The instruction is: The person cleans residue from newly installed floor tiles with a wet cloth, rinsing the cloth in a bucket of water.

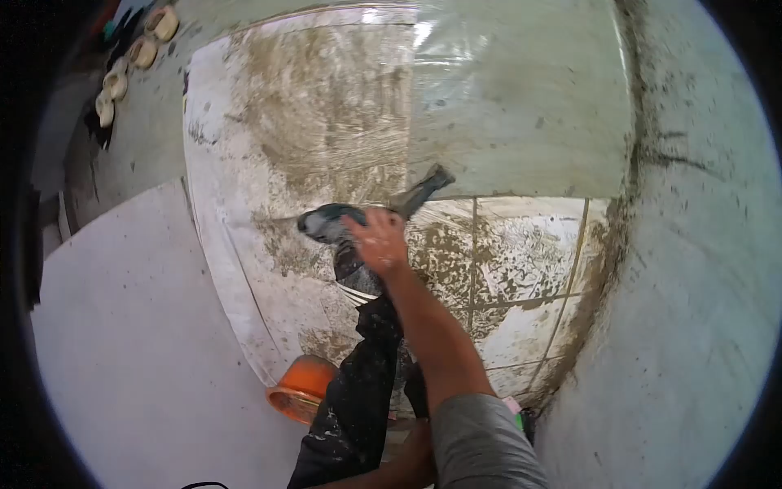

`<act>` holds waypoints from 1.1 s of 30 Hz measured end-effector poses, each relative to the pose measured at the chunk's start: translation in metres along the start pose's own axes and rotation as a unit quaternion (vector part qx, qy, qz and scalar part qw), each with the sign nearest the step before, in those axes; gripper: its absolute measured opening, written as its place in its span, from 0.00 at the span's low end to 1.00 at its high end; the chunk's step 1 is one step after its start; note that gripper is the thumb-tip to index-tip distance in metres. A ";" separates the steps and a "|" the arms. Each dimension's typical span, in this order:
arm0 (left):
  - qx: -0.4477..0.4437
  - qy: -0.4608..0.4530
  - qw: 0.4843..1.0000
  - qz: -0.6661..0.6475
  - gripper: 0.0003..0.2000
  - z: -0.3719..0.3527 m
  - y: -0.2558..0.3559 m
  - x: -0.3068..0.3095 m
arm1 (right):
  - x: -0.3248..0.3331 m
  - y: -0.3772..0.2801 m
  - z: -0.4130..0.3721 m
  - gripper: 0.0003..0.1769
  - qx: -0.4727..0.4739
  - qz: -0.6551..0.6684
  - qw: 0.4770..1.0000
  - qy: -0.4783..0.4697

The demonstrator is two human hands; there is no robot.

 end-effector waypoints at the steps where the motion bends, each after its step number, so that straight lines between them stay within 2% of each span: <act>1: -0.003 0.008 1.000 0.011 0.18 0.002 0.004 -0.003 | 0.014 0.030 -0.021 0.39 -0.013 -0.012 0.999 0.041; 3: -0.007 -0.023 0.998 0.053 0.20 0.008 0.021 -0.012 | 0.029 0.097 -0.068 0.43 -0.086 -0.050 0.994 0.041; 5: -0.018 -0.095 0.988 0.122 0.19 0.011 0.020 -0.043 | 0.055 0.156 -0.118 0.44 -0.146 -0.102 0.977 0.115; 6: -0.022 -0.133 0.978 0.158 0.19 0.007 0.016 -0.057 | 0.059 0.191 -0.143 0.44 -0.207 -0.115 0.963 0.130; 9: -0.012 -0.106 0.982 0.153 0.16 0.009 0.008 -0.053 | 0.085 0.298 -0.237 0.39 -0.365 -0.099 0.902 0.209; 11: -0.012 -0.059 0.981 0.182 0.15 0.013 -0.007 -0.052 | 0.112 0.363 -0.310 0.33 -0.521 -0.101 0.810 0.251; 12: -0.015 -0.035 0.981 0.191 0.15 0.014 -0.014 -0.056 | 0.114 0.416 -0.352 0.32 -0.579 -0.040 0.784 0.222; 14: -0.010 -0.032 0.976 0.213 0.15 0.016 -0.039 -0.075 | 0.142 0.441 -0.391 0.32 -0.627 -0.005 0.752 0.200; 16: -0.016 -0.012 0.974 0.226 0.15 0.007 -0.046 -0.085 | 0.199 0.392 -0.397 0.34 -0.618 -0.052 0.754 0.215; 18: -0.029 0.030 0.972 0.231 0.15 0.000 -0.037 -0.081 | 0.212 0.315 -0.373 0.28 -0.461 -0.045 0.839 0.285; 20: -0.018 0.068 0.975 0.209 0.16 -0.021 -0.016 -0.076 | 0.213 0.210 -0.333 0.19 -0.410 0.116 0.840 0.336; 21: -0.012 0.083 0.977 0.197 0.17 -0.033 -0.006 -0.074 | 0.199 0.160 -0.307 0.18 -0.323 0.076 0.894 0.301; 22: 0.000 0.070 0.979 0.191 0.16 -0.044 0.001 -0.080 | 0.174 0.118 -0.286 0.17 -0.283 0.105 0.904 0.303; 23: 0.012 0.057 0.981 0.187 0.16 -0.054 0.003 -0.088 | 0.152 0.072 -0.260 0.19 -0.215 0.128 0.931 0.268; 25: 0.042 0.019 0.980 0.191 0.16 -0.062 -0.016 -0.113 | 0.085 0.003 -0.215 0.28 -0.130 0.177 0.945 0.241; 26: 0.060 -0.002 0.979 0.195 0.17 -0.064 -0.029 -0.131 | 0.049 -0.028 -0.193 0.32 -0.105 0.120 0.979 0.127; 27: 0.078 -0.020 0.976 0.201 0.17 -0.066 -0.046 -0.144 | 0.013 -0.050 -0.176 0.35 -0.075 0.064 0.995 0.014; 29: 0.074 0.010 0.977 0.198 0.19 -0.064 -0.076 -0.154 | -0.081 -0.049 -0.161 0.33 0.014 -0.001 0.999 -0.044; 31: 0.065 0.033 0.981 0.180 0.23 -0.056 -0.089 -0.158 | -0.121 -0.033 -0.164 0.31 0.057 -0.053 0.996 -0.038; 33: 0.091 0.055 0.979 0.176 0.17 -0.041 -0.106 -0.158 | -0.128 -0.007 -0.171 0.29 0.069 -0.095 0.992 0.040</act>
Point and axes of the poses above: each hand's wrist, its own z-axis towards the middle knuckle, its own x-axis out of the back of the hand, y = z × x, the point moved 10 cm from there along z, towards the middle knuckle, and after that the axes turned 2 degrees about y, right-handed, at the moved point
